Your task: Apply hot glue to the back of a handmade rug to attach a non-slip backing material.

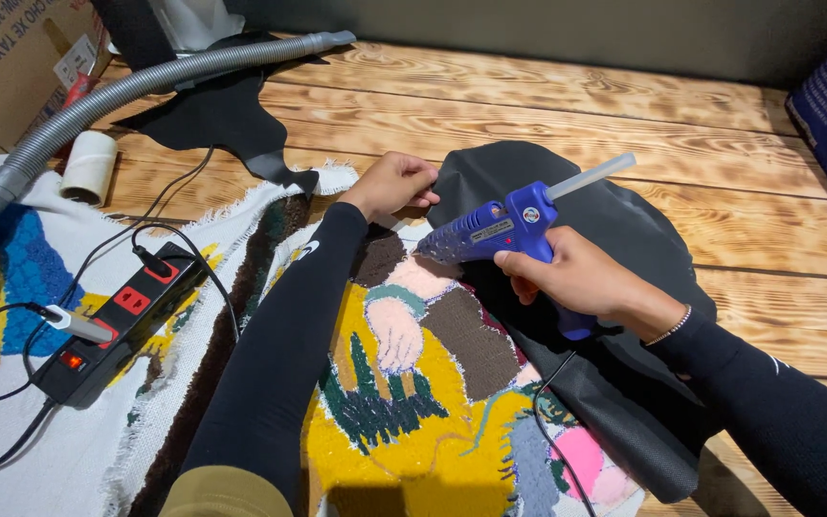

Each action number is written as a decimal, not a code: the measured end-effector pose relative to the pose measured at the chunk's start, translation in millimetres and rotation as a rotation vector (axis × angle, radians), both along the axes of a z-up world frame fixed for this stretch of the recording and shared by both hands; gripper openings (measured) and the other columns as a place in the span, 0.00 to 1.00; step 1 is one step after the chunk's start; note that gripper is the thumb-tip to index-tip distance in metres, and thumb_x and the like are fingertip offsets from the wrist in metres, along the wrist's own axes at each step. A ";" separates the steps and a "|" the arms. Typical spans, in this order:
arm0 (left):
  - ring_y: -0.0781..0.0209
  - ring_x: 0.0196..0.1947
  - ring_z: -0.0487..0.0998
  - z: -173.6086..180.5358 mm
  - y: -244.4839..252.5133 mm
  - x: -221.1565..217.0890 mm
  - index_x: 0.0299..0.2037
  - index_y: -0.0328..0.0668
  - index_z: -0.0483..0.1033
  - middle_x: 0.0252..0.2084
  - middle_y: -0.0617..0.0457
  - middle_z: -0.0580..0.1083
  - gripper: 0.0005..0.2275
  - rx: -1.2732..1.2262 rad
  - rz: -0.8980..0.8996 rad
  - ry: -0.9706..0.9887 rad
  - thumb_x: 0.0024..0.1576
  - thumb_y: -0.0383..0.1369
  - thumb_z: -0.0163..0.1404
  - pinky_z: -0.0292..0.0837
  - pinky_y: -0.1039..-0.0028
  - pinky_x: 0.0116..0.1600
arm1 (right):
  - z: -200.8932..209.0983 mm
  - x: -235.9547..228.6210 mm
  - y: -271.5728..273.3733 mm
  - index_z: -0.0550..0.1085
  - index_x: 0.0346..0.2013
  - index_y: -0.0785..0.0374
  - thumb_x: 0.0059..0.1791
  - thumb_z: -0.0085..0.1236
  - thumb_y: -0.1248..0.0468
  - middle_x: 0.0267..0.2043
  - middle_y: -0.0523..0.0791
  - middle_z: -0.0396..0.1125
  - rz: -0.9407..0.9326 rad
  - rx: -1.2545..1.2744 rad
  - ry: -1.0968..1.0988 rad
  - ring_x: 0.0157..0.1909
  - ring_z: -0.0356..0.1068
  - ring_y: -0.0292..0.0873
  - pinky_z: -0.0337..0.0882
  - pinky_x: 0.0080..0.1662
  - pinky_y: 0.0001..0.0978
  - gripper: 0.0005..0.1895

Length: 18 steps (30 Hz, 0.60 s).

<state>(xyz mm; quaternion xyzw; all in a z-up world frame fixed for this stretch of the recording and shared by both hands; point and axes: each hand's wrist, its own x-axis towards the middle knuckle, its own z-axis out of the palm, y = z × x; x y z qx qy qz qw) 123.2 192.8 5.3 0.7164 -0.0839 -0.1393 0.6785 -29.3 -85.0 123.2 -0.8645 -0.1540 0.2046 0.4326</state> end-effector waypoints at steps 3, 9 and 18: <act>0.66 0.39 0.84 0.9 0.9 -1.0 0.53 0.29 0.75 0.41 0.51 0.79 0.13 0.021 0.002 -0.006 0.64 0.33 0.48 0.83 0.80 0.42 | 2.1 -1.7 2.2 0.76 0.23 0.67 0.51 0.57 0.54 0.20 0.43 0.71 -0.004 -0.018 0.010 0.24 0.70 0.36 0.70 0.32 0.29 0.20; 0.64 0.39 0.84 4.3 2.1 -3.1 0.57 0.32 0.73 0.42 0.51 0.78 0.17 -0.002 -0.004 -0.006 0.66 0.38 0.43 0.81 0.79 0.42 | 2.4 -4.1 3.5 0.75 0.23 0.66 0.51 0.57 0.55 0.19 0.42 0.69 0.023 0.039 0.043 0.23 0.70 0.35 0.70 0.31 0.29 0.18; 0.63 0.40 0.83 7.1 0.7 -7.2 0.60 0.34 0.70 0.42 0.52 0.75 0.18 -0.029 0.013 0.022 0.67 0.38 0.43 0.82 0.78 0.43 | 9.6 -11.4 3.3 0.73 0.21 0.66 0.51 0.58 0.55 0.18 0.42 0.68 0.059 0.022 0.054 0.22 0.68 0.35 0.69 0.30 0.30 0.19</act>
